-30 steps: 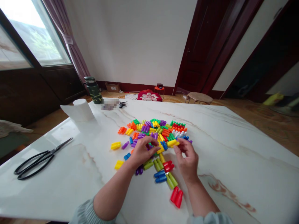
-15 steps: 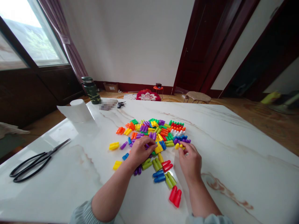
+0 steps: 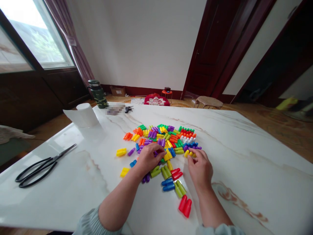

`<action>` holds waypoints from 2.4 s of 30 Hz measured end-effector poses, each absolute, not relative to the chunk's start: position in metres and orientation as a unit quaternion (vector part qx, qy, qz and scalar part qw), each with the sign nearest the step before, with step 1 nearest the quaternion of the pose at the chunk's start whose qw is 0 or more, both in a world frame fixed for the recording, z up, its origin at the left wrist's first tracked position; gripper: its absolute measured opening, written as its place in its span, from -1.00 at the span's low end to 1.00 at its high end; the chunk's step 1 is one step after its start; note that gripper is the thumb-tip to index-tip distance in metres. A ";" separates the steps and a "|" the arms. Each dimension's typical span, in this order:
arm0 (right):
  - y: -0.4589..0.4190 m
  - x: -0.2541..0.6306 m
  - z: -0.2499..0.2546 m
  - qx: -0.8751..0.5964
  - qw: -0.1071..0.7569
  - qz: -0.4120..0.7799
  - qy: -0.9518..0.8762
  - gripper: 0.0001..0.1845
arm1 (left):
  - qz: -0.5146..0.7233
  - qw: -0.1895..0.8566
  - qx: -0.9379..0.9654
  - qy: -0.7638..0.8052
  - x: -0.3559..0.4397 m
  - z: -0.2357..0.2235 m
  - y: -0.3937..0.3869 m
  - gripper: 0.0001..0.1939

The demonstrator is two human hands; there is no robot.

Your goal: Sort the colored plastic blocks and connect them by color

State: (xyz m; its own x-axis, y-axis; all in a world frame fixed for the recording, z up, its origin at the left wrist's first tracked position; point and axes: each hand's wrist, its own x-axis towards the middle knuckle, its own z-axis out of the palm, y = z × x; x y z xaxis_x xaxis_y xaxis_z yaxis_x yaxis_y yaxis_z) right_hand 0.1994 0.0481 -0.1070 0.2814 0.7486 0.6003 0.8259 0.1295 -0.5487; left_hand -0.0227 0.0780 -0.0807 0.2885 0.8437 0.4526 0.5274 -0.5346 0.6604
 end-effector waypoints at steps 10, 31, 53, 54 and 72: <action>0.048 0.193 -0.102 -0.592 0.523 -0.031 -0.612 -0.79 | 0.397 0.179 0.777 0.455 -0.023 -0.083 0.079 -0.94; 0.089 0.149 -0.087 -0.580 0.413 0.075 -0.698 -0.70 | 0.300 0.088 0.808 0.500 -0.030 -0.070 0.072 -0.62; 0.092 0.135 -0.087 -0.477 0.579 0.343 -0.565 -0.72 | 0.440 0.154 0.723 0.509 -0.024 -0.078 0.080 -0.62; 0.091 0.133 -0.086 -0.466 0.577 0.352 -0.571 -0.72 | 0.452 0.165 0.718 0.502 -0.024 -0.078 0.080 -0.62; 0.084 0.129 -0.080 -0.383 0.537 0.409 -0.631 -0.62 | 0.518 0.304 0.692 0.401 -0.024 -0.087 0.086 -0.56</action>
State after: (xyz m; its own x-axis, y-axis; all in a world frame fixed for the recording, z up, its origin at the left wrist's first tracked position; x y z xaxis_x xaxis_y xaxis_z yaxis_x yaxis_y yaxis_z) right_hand 0.1292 0.0844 -0.0802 -0.1297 0.9220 0.3649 0.0440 0.3730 -0.9268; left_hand -0.0242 0.0859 -0.0866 0.1432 0.8693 0.4732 0.2404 -0.4943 0.8354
